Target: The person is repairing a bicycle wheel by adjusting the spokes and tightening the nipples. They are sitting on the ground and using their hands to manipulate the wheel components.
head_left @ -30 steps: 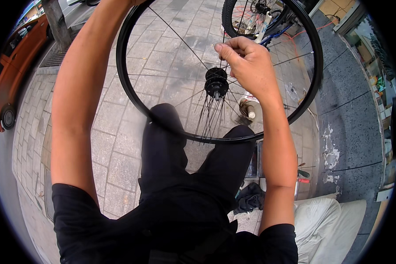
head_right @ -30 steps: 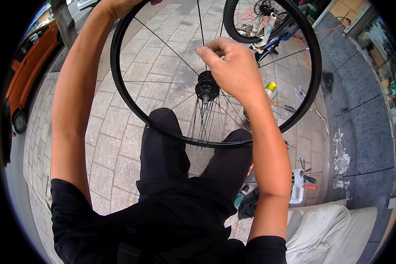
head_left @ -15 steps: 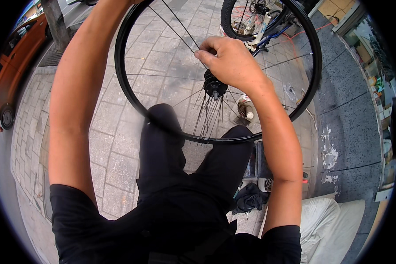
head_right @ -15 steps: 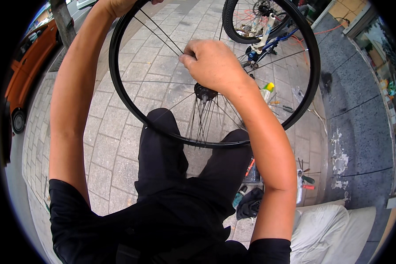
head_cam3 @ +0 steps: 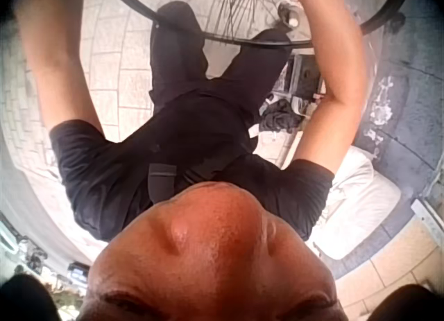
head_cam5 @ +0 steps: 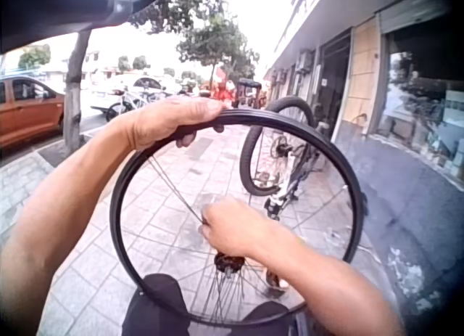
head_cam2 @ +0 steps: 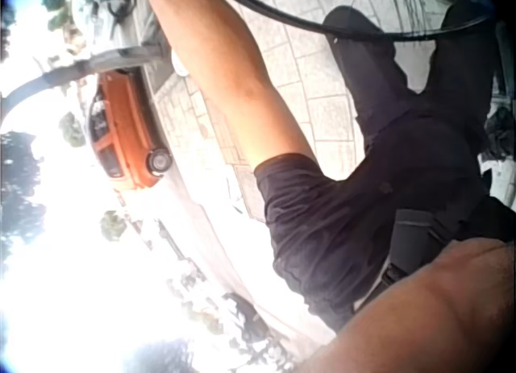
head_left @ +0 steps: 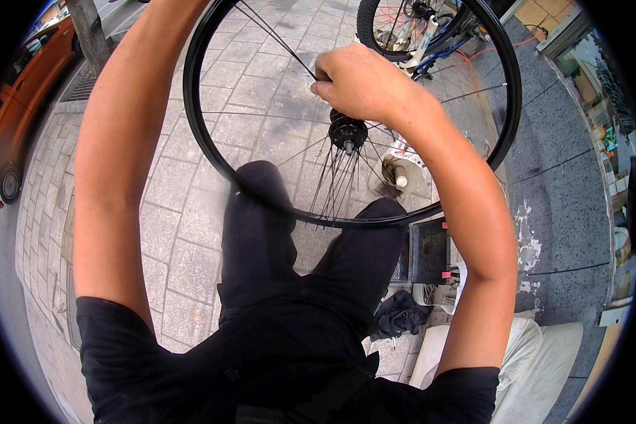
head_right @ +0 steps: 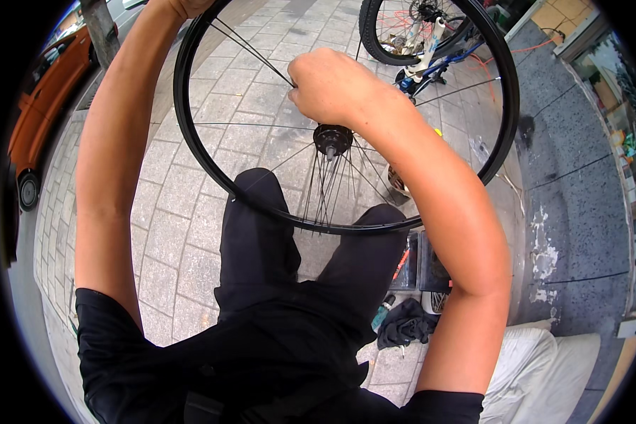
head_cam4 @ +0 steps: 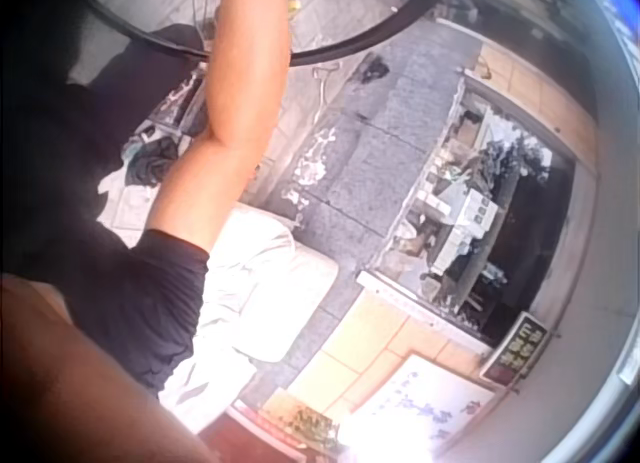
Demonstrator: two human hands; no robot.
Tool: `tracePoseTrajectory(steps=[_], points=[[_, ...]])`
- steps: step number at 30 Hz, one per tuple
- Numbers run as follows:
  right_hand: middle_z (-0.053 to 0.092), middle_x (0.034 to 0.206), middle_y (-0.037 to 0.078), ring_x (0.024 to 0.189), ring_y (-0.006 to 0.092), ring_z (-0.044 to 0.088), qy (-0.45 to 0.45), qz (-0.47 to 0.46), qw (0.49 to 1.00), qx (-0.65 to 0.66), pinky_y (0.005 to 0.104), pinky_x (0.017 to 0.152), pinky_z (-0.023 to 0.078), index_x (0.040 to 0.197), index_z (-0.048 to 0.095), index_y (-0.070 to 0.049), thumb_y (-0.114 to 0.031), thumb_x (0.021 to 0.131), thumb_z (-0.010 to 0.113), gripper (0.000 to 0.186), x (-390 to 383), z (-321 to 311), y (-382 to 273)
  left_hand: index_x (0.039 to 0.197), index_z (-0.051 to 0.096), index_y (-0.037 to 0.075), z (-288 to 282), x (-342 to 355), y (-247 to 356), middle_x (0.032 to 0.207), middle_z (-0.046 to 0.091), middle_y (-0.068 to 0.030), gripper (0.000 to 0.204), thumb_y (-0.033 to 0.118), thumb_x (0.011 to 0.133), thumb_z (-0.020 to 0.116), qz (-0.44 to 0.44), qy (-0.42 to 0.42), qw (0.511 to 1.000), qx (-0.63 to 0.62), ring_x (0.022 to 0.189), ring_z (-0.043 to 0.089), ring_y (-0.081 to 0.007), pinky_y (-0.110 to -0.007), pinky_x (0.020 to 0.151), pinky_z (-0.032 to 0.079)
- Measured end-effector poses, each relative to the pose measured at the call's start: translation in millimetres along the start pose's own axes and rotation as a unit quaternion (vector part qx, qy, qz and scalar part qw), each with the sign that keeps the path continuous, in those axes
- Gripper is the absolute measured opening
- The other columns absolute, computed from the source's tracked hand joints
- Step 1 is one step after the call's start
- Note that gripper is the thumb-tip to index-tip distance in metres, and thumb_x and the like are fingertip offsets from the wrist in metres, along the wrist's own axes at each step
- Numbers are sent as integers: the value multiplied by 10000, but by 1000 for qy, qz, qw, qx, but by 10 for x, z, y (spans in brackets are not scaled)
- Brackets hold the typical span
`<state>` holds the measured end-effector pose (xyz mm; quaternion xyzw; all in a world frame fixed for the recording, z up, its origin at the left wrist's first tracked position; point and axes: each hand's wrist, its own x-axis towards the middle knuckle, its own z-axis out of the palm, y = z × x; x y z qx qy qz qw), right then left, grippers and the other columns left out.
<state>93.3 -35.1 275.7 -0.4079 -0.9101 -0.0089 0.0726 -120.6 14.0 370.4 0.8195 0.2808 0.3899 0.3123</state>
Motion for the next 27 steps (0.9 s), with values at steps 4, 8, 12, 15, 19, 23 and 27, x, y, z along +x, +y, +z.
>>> tracePoseTrajectory(steps=[4, 8, 12, 15, 19, 23, 27], points=[[737, 954, 280, 965, 451, 723, -38, 9, 999, -7, 502, 894, 587, 963, 752, 41, -204, 910, 694, 257, 0, -59, -77, 1283, 714, 75, 23, -12, 11, 1025, 688, 9, 580, 582, 1016, 622, 0, 11, 1000, -8, 680, 506, -54, -223, 587, 416], [725, 880, 248, 894, 443, 708, -26, -34, 999, -9, 476, 838, 574, 959, 719, 22, -254, 930, 701, 278, -23, 27, -41, 1297, 705, 81, 31, -20, 40, 1036, 687, 11, 556, 558, 1023, 626, -5, 12, 1000, 9, 681, 499, -48, -217, 592, 416], [722, 879, 247, 896, 440, 708, -11, -29, 1000, -1, 480, 836, 569, 958, 717, 19, -252, 932, 697, 274, -52, 21, -43, 1344, 681, 73, 34, -24, 41, 1042, 686, 10, 536, 506, 1030, 643, -4, 9, 1000, -4, 686, 504, -49, -217, 599, 422], [726, 934, 254, 940, 435, 711, -12, -2, 1000, 4, 483, 861, 571, 984, 723, 19, -238, 936, 675, 266, -60, -28, -19, 1421, 632, 53, 42, -33, 46, 1047, 689, 8, 553, 433, 1022, 685, -17, 20, 1000, -17, 696, 516, -50, -223, 607, 432], [736, 1031, 267, 1020, 434, 716, -31, 49, 998, -2, 492, 918, 578, 1024, 733, 26, -223, 943, 631, 282, -105, -159, -43, 1515, 543, 23, -6, -10, 1, 1052, 694, 2, 641, 338, 995, 747, -19, 5, 1000, -23, 715, 534, -54, -232, 618, 444], [735, 1010, 273, 1006, 444, 715, -27, 72, 997, 13, 501, 916, 574, 1001, 732, 32, -225, 945, 622, 285, -119, -148, -20, 1527, 521, 14, 0, 13, -6, 1084, 701, -10, 718, 322, 945, 809, -22, -10, 1000, -3, 749, 544, -63, -233, 651, 451], [730, 979, 280, 991, 452, 713, -14, 61, 998, 0, 510, 913, 571, 981, 730, 35, -225, 942, 625, 283, -164, -199, -37, 1524, 523, 20, 22, 26, -56, 1250, 683, -59, 794, 278, 867, 887, 38, -6, 999, 28, 1040, 614, -123, -275, 911, 509]])
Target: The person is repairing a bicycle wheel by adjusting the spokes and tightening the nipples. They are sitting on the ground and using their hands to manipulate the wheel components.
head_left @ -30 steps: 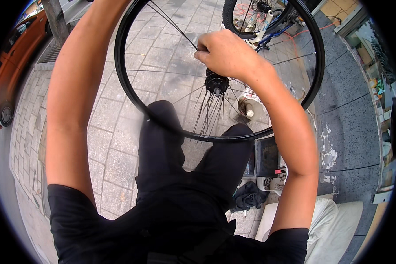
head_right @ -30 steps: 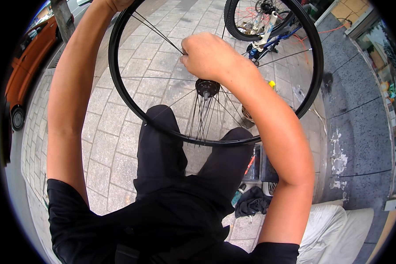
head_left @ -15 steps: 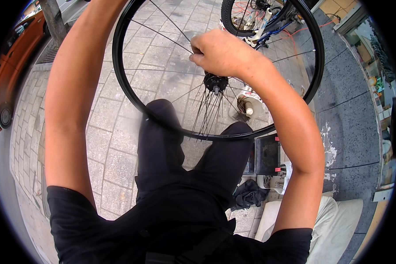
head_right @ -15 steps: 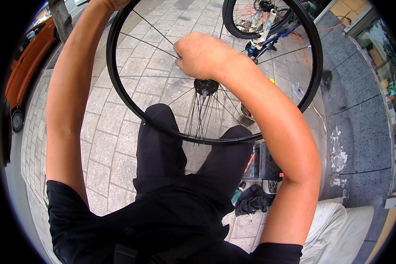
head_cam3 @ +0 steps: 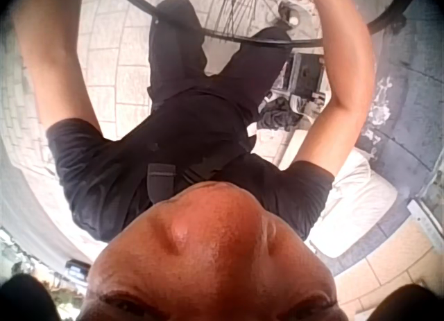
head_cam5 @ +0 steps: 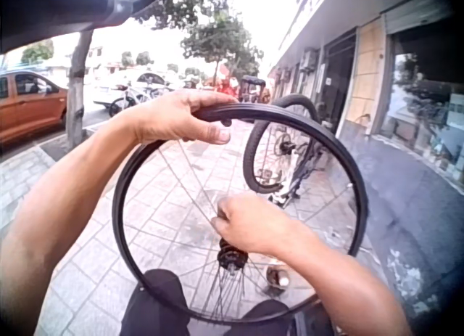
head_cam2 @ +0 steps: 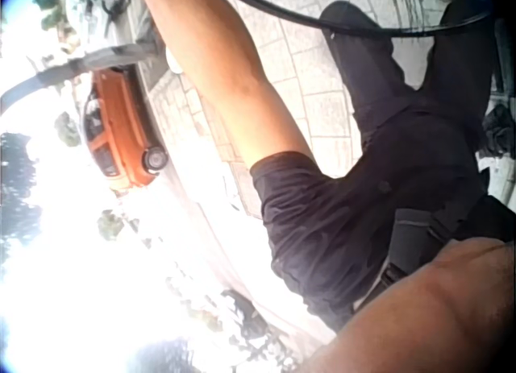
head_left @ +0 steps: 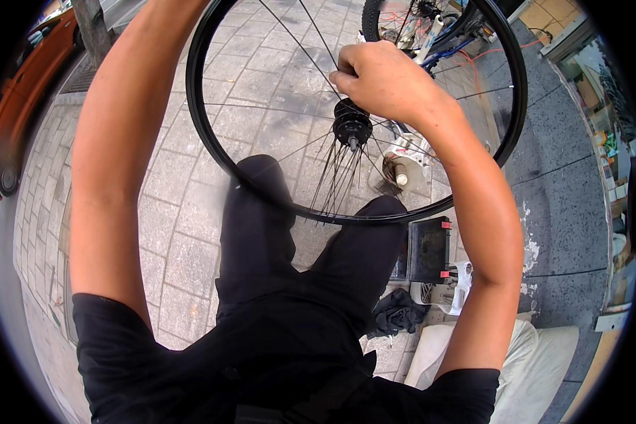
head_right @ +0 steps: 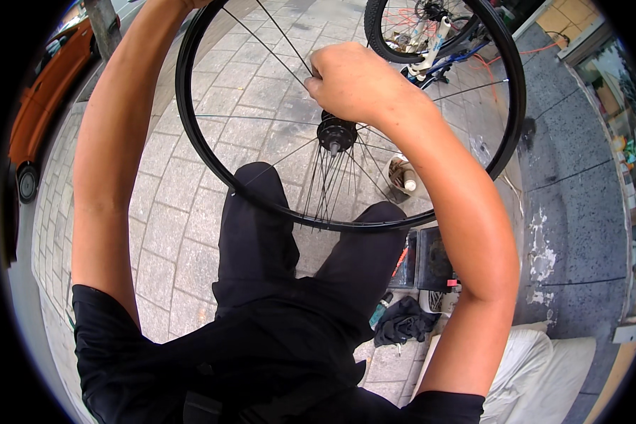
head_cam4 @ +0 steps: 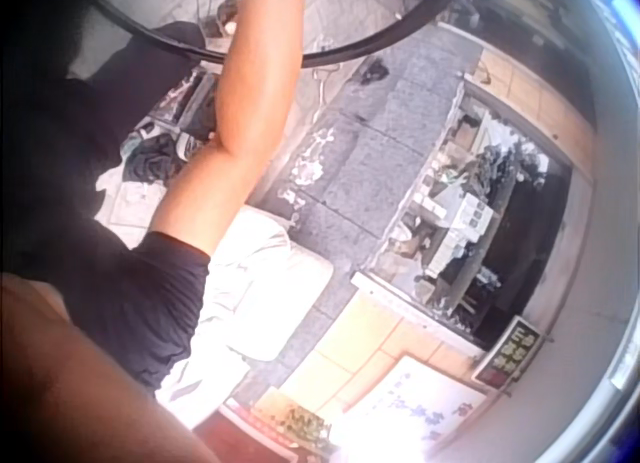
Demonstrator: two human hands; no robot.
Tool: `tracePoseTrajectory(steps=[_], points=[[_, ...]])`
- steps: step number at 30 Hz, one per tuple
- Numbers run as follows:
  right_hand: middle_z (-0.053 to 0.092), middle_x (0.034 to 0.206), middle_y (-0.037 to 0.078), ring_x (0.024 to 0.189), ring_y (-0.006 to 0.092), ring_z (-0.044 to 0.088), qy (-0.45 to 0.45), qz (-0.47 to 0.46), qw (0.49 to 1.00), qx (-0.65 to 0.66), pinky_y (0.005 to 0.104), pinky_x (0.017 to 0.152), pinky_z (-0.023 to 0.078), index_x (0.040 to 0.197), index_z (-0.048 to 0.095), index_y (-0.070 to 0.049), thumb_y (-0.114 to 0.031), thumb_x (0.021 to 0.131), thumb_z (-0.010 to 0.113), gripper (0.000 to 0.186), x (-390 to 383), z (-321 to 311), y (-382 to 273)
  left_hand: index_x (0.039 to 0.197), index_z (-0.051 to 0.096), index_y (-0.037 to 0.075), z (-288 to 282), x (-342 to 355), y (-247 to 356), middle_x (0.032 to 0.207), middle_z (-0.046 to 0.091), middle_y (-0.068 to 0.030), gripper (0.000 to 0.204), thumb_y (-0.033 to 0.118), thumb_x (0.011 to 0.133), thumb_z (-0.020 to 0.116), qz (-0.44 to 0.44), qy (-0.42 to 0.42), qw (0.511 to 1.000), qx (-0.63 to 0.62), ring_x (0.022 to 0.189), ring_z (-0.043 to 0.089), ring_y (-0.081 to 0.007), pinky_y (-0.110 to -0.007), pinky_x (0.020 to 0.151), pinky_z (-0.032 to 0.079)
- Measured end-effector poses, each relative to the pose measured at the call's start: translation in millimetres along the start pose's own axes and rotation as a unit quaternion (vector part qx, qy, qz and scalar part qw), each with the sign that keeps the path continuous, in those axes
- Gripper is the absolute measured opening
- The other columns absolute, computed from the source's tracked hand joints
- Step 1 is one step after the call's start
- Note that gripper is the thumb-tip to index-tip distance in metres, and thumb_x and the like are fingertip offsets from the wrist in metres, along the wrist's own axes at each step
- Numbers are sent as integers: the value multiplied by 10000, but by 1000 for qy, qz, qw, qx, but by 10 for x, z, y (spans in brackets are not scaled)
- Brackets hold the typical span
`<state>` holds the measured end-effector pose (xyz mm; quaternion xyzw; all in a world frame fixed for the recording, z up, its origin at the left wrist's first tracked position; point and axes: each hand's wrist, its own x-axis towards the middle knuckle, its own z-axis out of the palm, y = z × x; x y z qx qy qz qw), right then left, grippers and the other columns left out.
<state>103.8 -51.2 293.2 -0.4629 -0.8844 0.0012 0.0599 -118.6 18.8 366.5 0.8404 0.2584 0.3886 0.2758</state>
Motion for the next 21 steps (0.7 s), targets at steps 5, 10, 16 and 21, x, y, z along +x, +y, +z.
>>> tracePoseTrajectory(steps=[5, 10, 16, 21], points=[[725, 948, 282, 975, 455, 710, 19, -6, 1000, 13, 515, 903, 569, 971, 721, 43, -220, 943, 613, 286, 12, 70, 44, 1512, 526, 13, 66, -20, 101, 1392, 639, -93, 821, 194, 813, 917, 22, 11, 994, 110, 1309, 553, -191, -325, 1151, 416], [721, 940, 286, 951, 454, 712, 40, -5, 999, 33, 512, 890, 570, 973, 717, 45, -218, 950, 593, 292, 0, 148, 55, 1506, 526, 3, 83, -10, 167, 1386, 648, -100, 812, 176, 812, 912, 37, 18, 990, 137, 1292, 568, -204, -329, 1149, 416], [714, 942, 299, 939, 473, 702, 38, -1, 999, 39, 508, 898, 562, 973, 717, 52, -226, 949, 601, 303, -8, 179, 62, 1515, 495, -1, 79, -1, 124, 1373, 654, -127, 818, 126, 816, 899, 40, 3, 996, 76, 1270, 589, -205, -330, 1130, 441], [715, 921, 299, 937, 468, 703, 38, -5, 998, 43, 502, 903, 558, 975, 738, 45, -235, 949, 606, 311, -18, 180, 89, 1541, 434, -4, 85, 26, 109, 1383, 645, -175, 912, 130, 777, 912, 78, 4, 983, 166, 1243, 618, -233, -329, 1104, 468]])
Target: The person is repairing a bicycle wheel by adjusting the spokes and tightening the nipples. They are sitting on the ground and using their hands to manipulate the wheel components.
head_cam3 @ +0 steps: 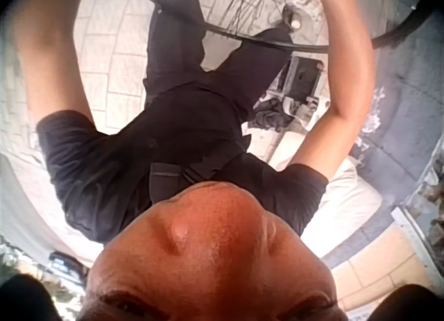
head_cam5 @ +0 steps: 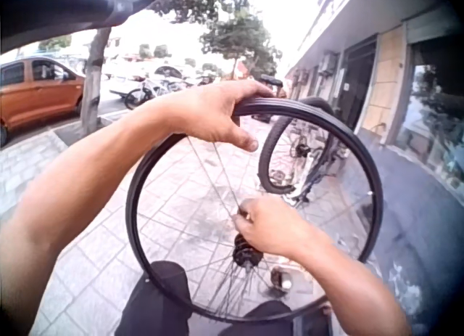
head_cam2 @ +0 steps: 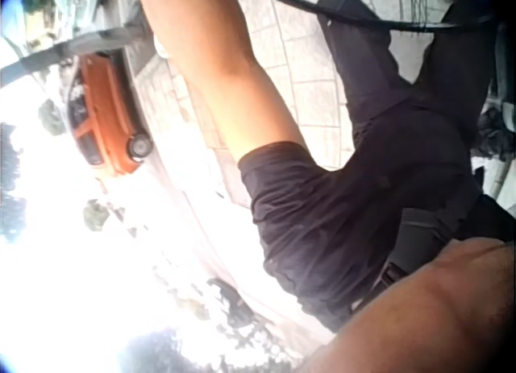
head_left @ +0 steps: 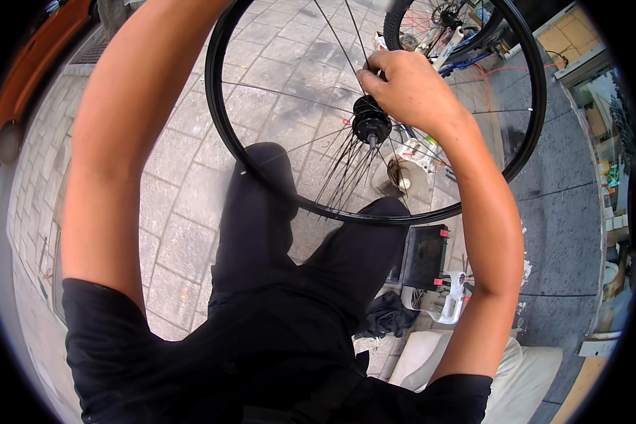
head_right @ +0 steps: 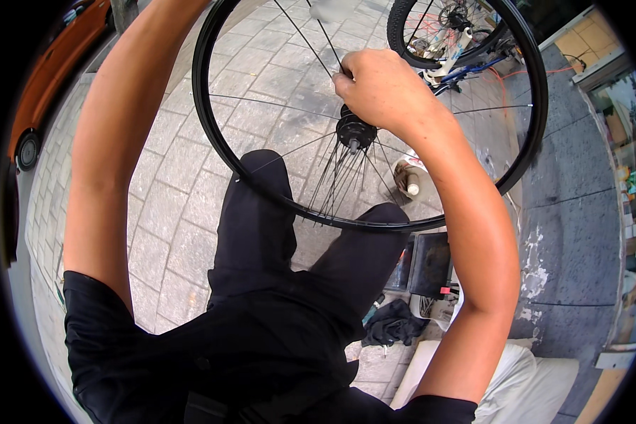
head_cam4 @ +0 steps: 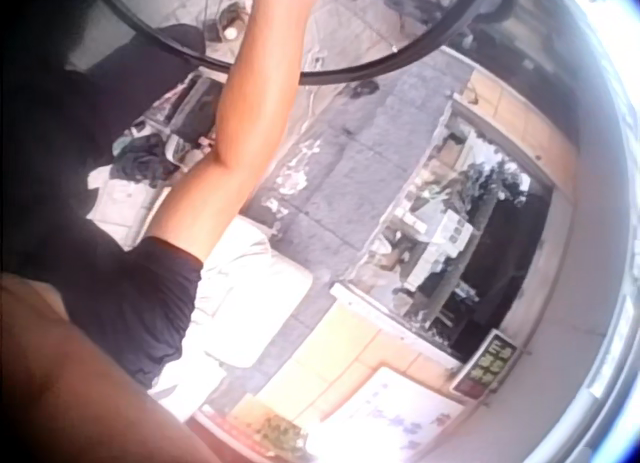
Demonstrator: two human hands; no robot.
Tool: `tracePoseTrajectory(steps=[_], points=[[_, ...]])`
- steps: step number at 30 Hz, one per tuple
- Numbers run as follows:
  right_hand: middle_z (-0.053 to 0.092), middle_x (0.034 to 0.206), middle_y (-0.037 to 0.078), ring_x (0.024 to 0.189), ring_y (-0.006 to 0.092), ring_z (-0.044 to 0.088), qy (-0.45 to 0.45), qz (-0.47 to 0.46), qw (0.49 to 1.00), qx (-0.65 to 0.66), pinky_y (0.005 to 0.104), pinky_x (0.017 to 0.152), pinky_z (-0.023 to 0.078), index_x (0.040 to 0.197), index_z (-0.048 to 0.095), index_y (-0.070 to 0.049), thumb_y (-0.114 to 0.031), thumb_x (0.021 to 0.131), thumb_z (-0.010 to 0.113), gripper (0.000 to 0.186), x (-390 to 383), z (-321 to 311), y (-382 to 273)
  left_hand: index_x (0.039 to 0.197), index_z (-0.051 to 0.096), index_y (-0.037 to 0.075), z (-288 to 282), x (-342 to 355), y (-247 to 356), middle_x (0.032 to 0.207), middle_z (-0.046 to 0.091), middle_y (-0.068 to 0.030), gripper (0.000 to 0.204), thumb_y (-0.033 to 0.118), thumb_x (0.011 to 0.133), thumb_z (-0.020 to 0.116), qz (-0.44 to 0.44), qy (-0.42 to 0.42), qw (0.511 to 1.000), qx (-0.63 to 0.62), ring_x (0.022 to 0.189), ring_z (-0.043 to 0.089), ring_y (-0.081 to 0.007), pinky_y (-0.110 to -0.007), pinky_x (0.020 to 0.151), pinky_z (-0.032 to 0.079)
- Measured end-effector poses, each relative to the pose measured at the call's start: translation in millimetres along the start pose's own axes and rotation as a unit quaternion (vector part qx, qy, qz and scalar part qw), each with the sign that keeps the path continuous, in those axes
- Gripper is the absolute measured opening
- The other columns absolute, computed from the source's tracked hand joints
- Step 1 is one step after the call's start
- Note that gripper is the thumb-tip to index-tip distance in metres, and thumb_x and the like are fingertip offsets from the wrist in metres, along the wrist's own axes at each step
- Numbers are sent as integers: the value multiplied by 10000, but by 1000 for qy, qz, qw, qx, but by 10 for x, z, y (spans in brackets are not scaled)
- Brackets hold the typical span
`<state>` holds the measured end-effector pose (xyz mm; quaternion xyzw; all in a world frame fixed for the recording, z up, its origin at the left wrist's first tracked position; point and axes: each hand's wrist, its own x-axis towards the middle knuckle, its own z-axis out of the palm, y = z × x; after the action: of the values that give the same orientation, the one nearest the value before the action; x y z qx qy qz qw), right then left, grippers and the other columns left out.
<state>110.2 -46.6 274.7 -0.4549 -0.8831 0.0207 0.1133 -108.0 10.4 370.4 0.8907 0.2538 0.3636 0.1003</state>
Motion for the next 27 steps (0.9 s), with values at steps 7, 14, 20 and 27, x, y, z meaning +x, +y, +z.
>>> tracePoseTrajectory(steps=[7, 14, 20, 27], points=[[724, 920, 281, 921, 448, 711, 0, 4, 1000, 26, 488, 876, 562, 1008, 761, 29, -257, 958, 616, 324, -45, -44, 28, 1631, 307, 84, -26, -158, 118, 1435, 551, -252, 1175, 172, 667, 973, 166, 16, 938, 306, 1285, 601, -363, -431, 1091, 500], [724, 867, 266, 854, 430, 721, 4, 45, 997, 69, 474, 824, 565, 1014, 766, 29, -282, 967, 644, 338, -151, -99, 18, 1368, 658, 232, -86, -220, 405, 1464, 486, -265, 690, 189, 734, 926, 153, -71, 918, 360, 1289, 570, -446, -462, 1096, 487], [710, 803, 265, 801, 422, 720, 26, 32, 998, 57, 462, 792, 566, 1015, 763, 43, -302, 969, 673, 360, -185, -128, 44, 970, 816, 120, -148, -241, 501, 1430, 495, -270, 222, 259, 808, 876, 121, -95, 939, 308, 1240, 586, -436, -456, 1053, 492], [711, 767, 232, 762, 397, 717, 97, 149, 978, 109, 441, 722, 554, 956, 758, 33, -320, 968, 706, 358, -637, -282, -221, 967, 808, 102, -144, -180, 314, 1352, 528, -251, 214, 256, 826, 856, 169, -83, 937, 296, 1179, 607, -431, -472, 1027, 497]])
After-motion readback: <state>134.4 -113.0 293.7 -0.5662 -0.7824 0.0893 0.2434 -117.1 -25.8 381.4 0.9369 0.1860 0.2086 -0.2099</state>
